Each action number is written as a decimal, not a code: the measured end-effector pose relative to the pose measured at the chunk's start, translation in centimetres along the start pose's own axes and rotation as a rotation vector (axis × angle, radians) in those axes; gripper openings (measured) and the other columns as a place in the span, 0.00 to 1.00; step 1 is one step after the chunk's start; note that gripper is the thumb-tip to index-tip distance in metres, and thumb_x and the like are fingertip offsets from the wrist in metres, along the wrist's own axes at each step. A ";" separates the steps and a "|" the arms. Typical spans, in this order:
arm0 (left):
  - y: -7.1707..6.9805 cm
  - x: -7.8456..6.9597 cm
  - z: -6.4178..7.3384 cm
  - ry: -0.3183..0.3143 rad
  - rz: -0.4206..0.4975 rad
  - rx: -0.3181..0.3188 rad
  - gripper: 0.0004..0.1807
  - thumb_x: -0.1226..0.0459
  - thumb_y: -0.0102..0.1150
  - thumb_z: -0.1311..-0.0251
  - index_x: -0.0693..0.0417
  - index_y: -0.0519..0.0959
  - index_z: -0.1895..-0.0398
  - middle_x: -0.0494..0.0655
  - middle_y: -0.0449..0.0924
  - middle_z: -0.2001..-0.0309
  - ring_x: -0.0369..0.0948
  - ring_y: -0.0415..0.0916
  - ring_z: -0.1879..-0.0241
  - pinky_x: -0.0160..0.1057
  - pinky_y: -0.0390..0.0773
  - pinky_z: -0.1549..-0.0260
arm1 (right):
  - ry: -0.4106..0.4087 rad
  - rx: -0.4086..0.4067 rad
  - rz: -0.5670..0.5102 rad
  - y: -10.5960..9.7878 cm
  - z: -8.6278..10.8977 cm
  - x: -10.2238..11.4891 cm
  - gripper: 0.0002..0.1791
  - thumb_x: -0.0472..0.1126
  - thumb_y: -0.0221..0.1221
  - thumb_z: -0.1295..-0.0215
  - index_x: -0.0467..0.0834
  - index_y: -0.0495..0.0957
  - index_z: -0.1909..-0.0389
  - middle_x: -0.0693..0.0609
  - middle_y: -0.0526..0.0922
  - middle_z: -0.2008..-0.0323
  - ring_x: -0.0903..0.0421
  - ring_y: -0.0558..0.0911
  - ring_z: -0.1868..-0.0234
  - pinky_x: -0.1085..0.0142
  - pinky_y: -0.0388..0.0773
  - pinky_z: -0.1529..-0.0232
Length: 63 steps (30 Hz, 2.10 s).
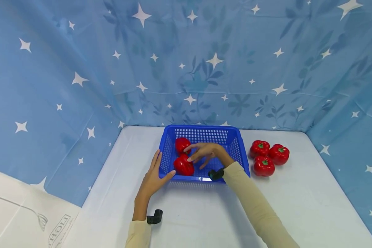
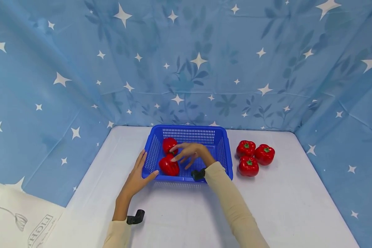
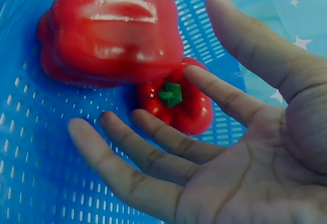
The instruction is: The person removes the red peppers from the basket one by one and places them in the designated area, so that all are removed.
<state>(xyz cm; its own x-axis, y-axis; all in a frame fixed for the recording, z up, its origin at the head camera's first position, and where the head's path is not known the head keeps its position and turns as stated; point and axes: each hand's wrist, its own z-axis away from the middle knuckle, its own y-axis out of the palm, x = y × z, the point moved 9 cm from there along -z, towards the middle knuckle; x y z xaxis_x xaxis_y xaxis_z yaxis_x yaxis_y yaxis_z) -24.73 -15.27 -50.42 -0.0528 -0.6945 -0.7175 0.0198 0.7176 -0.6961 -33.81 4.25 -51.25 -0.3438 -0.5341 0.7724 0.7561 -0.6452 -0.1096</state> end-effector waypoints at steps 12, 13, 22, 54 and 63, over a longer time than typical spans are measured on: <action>0.1 0.1 -0.1 0.003 0.007 0.003 0.57 0.29 0.54 0.49 0.34 0.39 0.21 0.30 0.31 0.21 0.58 0.48 0.24 0.68 0.67 0.41 | 0.043 0.024 -0.016 0.7 -1.2 0.2 0.36 0.37 0.69 0.44 0.52 0.70 0.34 0.40 0.62 0.32 0.38 0.72 0.39 0.45 0.84 0.55; 0.1 0.1 -0.1 0.000 0.007 0.003 0.57 0.28 0.54 0.49 0.33 0.39 0.21 0.30 0.31 0.21 0.58 0.48 0.24 0.68 0.67 0.42 | 0.047 0.026 -0.008 0.7 -1.3 0.1 0.36 0.37 0.70 0.44 0.52 0.70 0.34 0.40 0.61 0.31 0.38 0.72 0.39 0.46 0.84 0.55; 0.1 0.2 0.0 -0.001 0.014 -0.009 0.57 0.29 0.55 0.50 0.33 0.40 0.21 0.29 0.32 0.21 0.58 0.50 0.25 0.68 0.68 0.42 | 0.077 0.020 0.015 1.1 -2.3 -0.1 0.35 0.38 0.72 0.48 0.52 0.73 0.37 0.40 0.60 0.32 0.36 0.69 0.37 0.45 0.84 0.55; 0.1 0.1 0.0 -0.027 0.007 -0.009 0.58 0.28 0.55 0.51 0.32 0.40 0.21 0.30 0.33 0.21 0.58 0.49 0.24 0.68 0.68 0.42 | 0.077 0.032 0.122 1.4 -2.6 0.5 0.31 0.37 0.74 0.51 0.45 0.72 0.46 0.43 0.71 0.42 0.44 0.74 0.42 0.48 0.83 0.50; 0.0 0.1 -0.1 -0.017 0.008 -0.014 0.57 0.29 0.55 0.50 0.33 0.40 0.21 0.28 0.33 0.21 0.58 0.50 0.25 0.67 0.69 0.43 | 0.051 0.048 0.167 1.5 -2.6 0.9 0.33 0.39 0.75 0.52 0.43 0.69 0.46 0.43 0.72 0.44 0.44 0.75 0.43 0.46 0.82 0.50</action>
<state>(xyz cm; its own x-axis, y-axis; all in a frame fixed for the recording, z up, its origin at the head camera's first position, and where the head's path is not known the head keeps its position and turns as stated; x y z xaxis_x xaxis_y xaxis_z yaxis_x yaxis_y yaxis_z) -24.83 -15.34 -50.44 -0.0355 -0.6895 -0.7235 0.0060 0.7238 -0.6900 -34.46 1.38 -52.31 -0.2380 -0.6592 0.7134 0.8301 -0.5193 -0.2029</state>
